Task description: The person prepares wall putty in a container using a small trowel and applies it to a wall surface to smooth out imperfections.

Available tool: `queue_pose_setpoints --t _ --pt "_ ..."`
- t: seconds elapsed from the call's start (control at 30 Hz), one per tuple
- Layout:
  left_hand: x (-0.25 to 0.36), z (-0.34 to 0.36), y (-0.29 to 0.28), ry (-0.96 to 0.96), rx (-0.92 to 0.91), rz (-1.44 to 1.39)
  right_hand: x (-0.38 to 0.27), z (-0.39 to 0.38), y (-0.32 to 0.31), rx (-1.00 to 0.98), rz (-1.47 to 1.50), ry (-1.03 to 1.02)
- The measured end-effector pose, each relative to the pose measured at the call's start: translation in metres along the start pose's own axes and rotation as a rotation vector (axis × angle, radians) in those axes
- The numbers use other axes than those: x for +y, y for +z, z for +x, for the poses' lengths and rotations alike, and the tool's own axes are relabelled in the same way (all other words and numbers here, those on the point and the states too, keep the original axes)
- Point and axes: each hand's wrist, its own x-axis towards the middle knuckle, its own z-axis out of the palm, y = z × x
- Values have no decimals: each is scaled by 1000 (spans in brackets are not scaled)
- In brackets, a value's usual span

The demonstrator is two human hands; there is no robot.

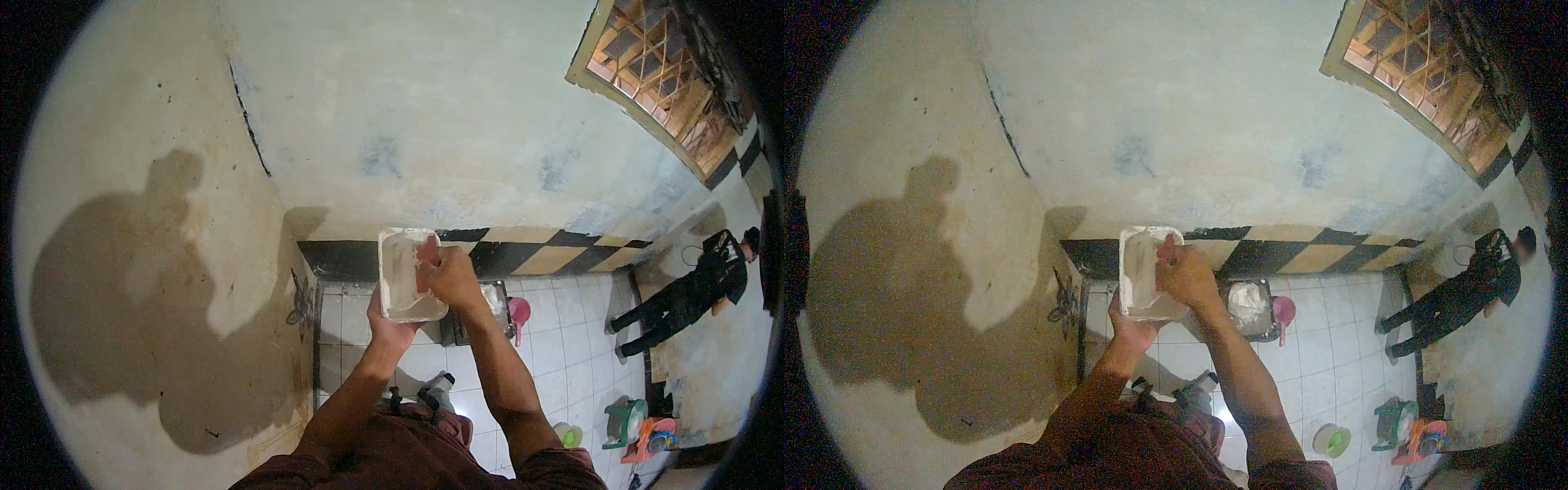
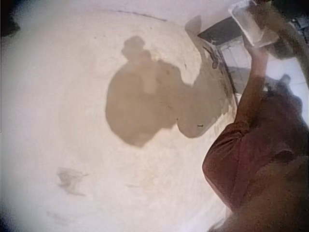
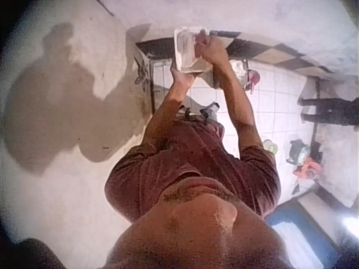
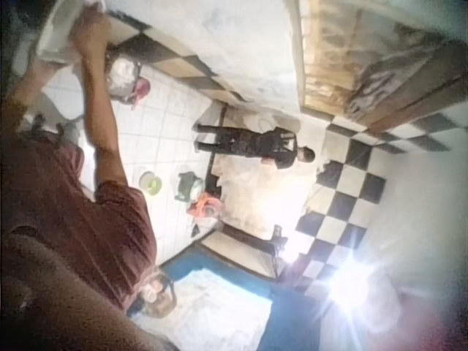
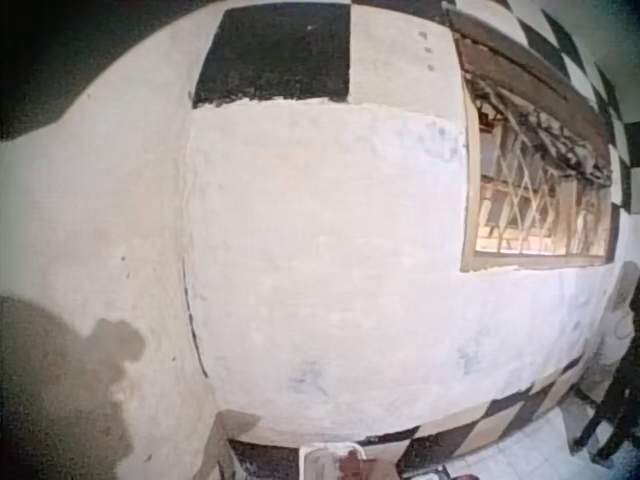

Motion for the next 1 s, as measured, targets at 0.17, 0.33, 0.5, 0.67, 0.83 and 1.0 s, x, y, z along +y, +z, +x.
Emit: queue_pose_setpoints --t 0.17,0.33,0.5,0.67,0.83,1.0 --pt "-3 6 -1 -11 -7 -9 -3 6 -6 7 -47 11" --pt "-17 11 13 -33 20 -28 -26 -6 4 166 -133 -92" --pt "-16 25 10 20 -86 -101 -32 -6 -1 338 -99 -237" --pt "-22 26 53 83 -16 -176 -18 -17 -2 282 -264 -303" --pt "-26 40 42 64 -39 -129 -12 -25 24 308 -358 -478" --pt "-43 55 42 56 -42 -112 8 -10 20 262 -561 -682"
